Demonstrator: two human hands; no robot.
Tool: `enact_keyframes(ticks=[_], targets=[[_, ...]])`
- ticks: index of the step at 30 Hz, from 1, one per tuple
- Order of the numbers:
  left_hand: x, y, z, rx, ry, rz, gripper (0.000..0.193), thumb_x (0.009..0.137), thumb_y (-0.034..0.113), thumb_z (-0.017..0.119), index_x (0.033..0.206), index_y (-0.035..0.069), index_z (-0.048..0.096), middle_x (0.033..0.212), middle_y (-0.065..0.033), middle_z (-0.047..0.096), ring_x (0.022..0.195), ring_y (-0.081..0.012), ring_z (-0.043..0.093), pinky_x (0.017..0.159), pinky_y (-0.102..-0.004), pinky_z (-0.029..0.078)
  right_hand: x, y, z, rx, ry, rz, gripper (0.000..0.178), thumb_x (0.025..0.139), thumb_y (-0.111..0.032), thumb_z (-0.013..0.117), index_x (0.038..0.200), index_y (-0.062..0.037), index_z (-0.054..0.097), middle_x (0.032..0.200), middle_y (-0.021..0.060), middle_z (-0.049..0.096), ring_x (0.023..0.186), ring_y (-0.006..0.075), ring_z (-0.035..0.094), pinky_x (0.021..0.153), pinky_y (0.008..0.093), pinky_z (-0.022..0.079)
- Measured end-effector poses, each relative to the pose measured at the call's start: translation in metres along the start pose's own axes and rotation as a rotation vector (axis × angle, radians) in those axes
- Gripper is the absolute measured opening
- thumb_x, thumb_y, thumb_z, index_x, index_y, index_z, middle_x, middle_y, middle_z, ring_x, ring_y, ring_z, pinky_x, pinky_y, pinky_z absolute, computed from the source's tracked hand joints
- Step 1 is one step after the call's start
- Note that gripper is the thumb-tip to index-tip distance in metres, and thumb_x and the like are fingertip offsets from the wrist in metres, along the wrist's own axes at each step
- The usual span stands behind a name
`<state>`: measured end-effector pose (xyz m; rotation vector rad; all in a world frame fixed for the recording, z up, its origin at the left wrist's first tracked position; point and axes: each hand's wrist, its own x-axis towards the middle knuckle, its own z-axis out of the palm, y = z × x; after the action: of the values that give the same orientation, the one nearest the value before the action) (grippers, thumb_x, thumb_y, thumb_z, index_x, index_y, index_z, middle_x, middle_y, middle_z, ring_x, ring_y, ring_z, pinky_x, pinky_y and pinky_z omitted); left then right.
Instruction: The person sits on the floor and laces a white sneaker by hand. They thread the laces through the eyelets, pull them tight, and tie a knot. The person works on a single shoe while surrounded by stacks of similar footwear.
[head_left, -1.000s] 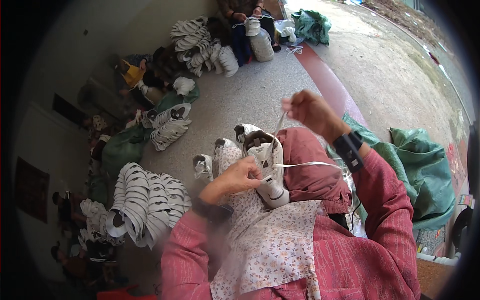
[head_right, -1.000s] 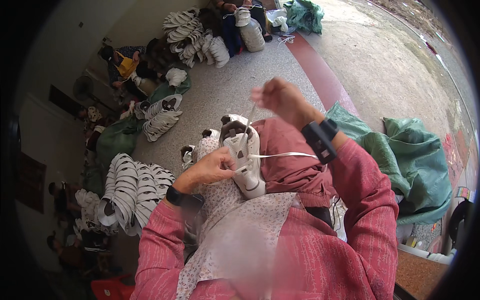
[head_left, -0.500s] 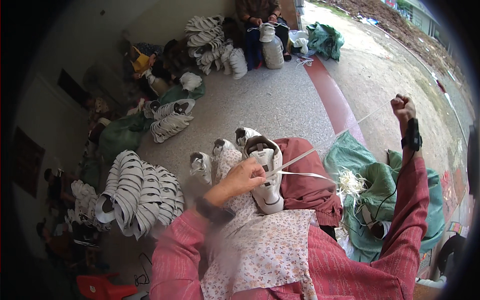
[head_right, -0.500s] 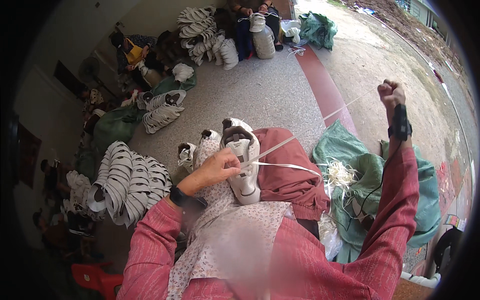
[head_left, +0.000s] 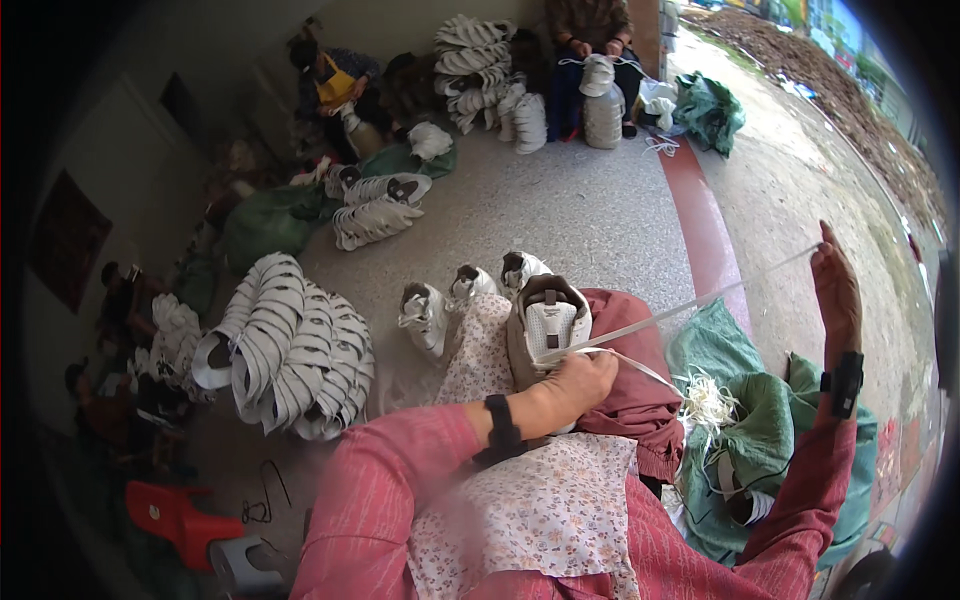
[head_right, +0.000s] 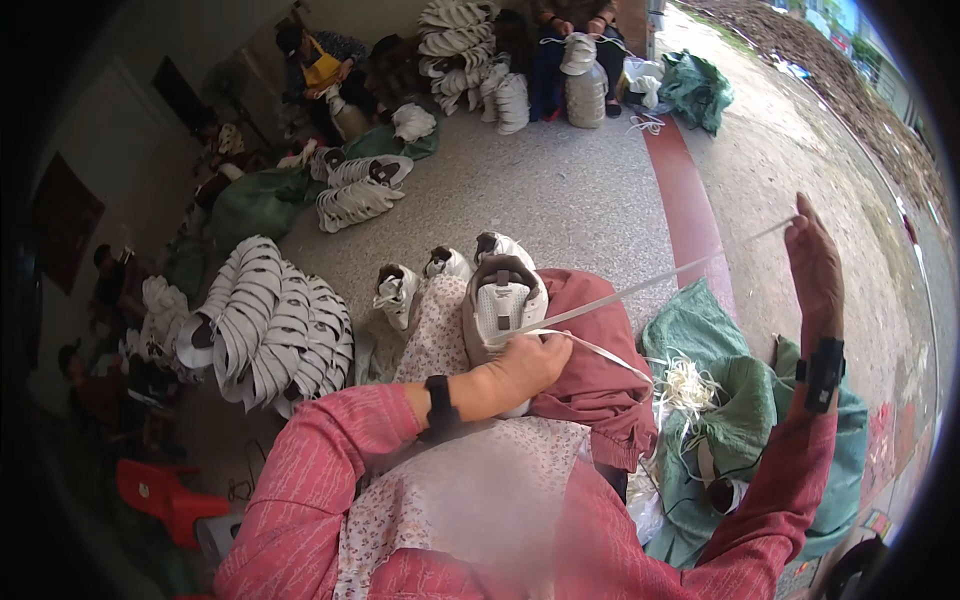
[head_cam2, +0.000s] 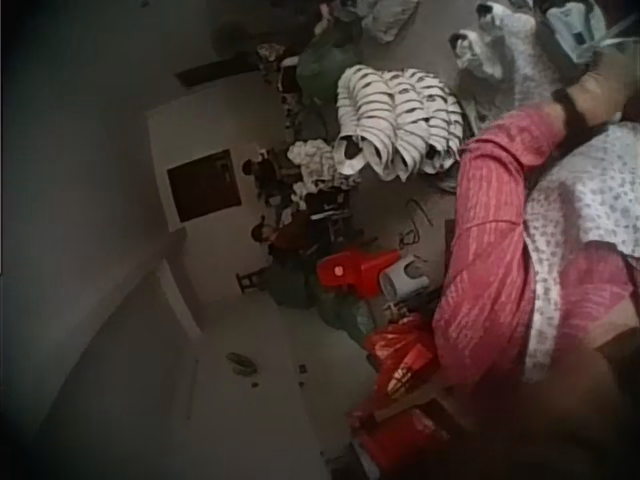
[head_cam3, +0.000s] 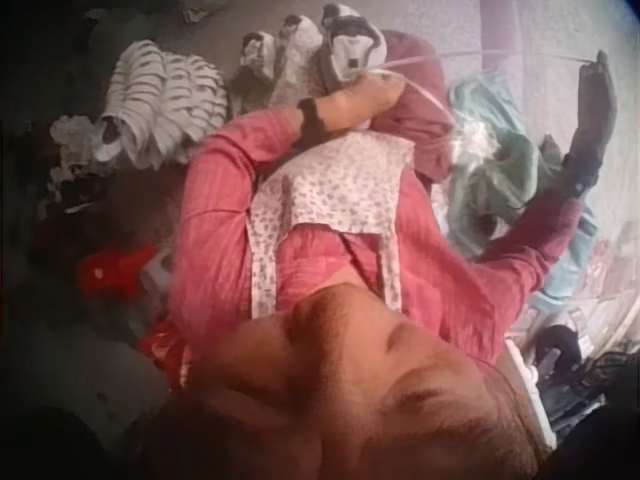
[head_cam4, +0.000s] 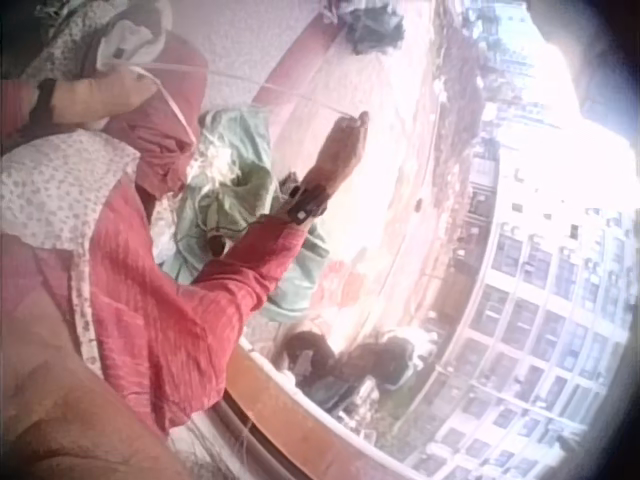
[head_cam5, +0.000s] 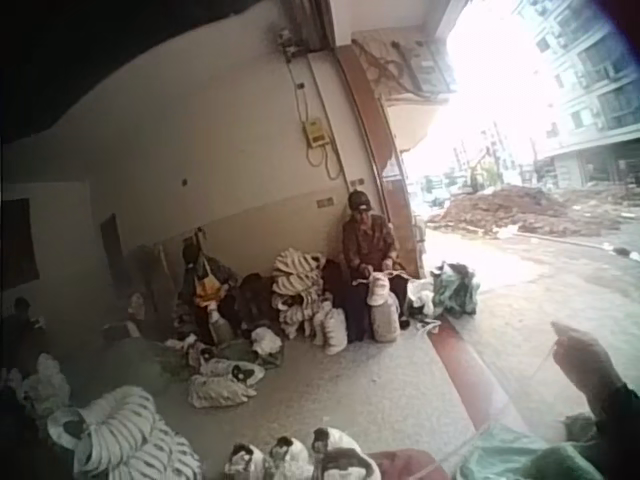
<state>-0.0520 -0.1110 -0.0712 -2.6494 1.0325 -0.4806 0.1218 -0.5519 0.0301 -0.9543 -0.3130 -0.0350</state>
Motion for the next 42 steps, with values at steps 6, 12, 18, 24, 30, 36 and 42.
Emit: enact_keyframes(ticks=[6,12,18,24,30,36,42], targets=[[-0.006,-0.003,-0.022,-0.288,-0.352,0.115,0.015,0.08,0.014,0.061,0.091,0.005,0.066,0.097,-0.0085,0.063,0.079,-0.0203,0.066,0.063,-0.0339,0.053,-0.007,0.013,-0.046,0.173,0.078,0.041,0.043,0.101,-0.006,0.055,0.142,0.0005,0.046,0.123,0.0062,0.065,0.1,0.0128,0.065,0.093,0.0264,0.055],[-0.008,-0.011,-0.012,-0.046,0.274,0.18,0.024,0.08,0.016,0.06,0.096,0.001,0.067,0.107,-0.0111,0.064,0.093,-0.0207,0.061,0.079,-0.031,0.05,-0.005,0.039,-0.068,0.31,0.365,0.134,0.036,0.102,-0.007,0.054,0.138,-0.005,0.052,0.132,0.0101,0.062,0.09,0.0135,0.07,0.079,0.0273,0.062],[0.005,-0.011,-0.005,-0.192,-0.055,0.12,0.022,0.083,0.014,0.059,0.099,0.002,0.067,0.092,-0.0055,0.068,0.095,-0.0237,0.066,0.076,-0.0322,0.05,-0.008,0.032,-0.063,0.238,0.323,0.143,0.035,0.101,-0.007,0.055,0.136,-0.0022,0.053,0.122,0.0081,0.067,0.09,0.0125,0.069,0.074,0.0247,0.061],[-0.015,-0.033,-0.082,-1.671,-0.467,0.351,0.024,0.091,0.004,0.061,0.113,0.006,0.071,0.104,-0.0123,0.073,0.089,-0.0208,0.07,0.078,-0.0338,0.055,-0.009,0.046,-0.086,0.377,0.282,0.201,0.029,0.103,-0.008,0.052,0.13,-0.0001,0.055,0.106,0.0091,0.069,0.089,0.0153,0.068,0.078,0.0279,0.059],[-0.133,-0.161,-0.119,-1.97,0.685,-0.563,0.016,0.095,0.005,0.063,0.11,0.005,0.069,0.092,-0.0105,0.069,0.082,-0.0202,0.069,0.063,-0.028,0.055,-0.016,0.079,-0.147,0.485,0.453,0.161,0.021,0.1,-0.003,0.055,0.12,0.0043,0.057,0.098,0.0123,0.068,0.083,0.0192,0.068,0.08,0.0335,0.06],[-0.264,-0.196,-0.052,-1.897,0.802,-1.199,0.038,0.093,0.011,0.066,0.131,0.005,0.059,0.116,-0.0072,0.067,0.106,-0.0162,0.063,0.078,-0.0277,0.052,-0.024,0.156,-0.18,0.464,0.812,0.176,0.01,0.093,0.003,0.059,0.102,0.001,0.057,0.084,0.007,0.066,0.072,0.0202,0.066,0.081,0.0387,0.06],[-0.291,-0.161,-0.004,-0.544,-0.154,-1.23,0.039,0.089,0.021,0.071,0.123,0.005,0.064,0.109,-0.0098,0.07,0.099,-0.0216,0.067,0.081,-0.0338,0.053,-0.035,0.207,-0.095,0.373,0.589,0.335,0.013,0.093,-0.002,0.059,0.106,-0.0059,0.059,0.072,-0.002,0.057,0.06,0.0108,0.054,0.061,0.0285,0.049]])
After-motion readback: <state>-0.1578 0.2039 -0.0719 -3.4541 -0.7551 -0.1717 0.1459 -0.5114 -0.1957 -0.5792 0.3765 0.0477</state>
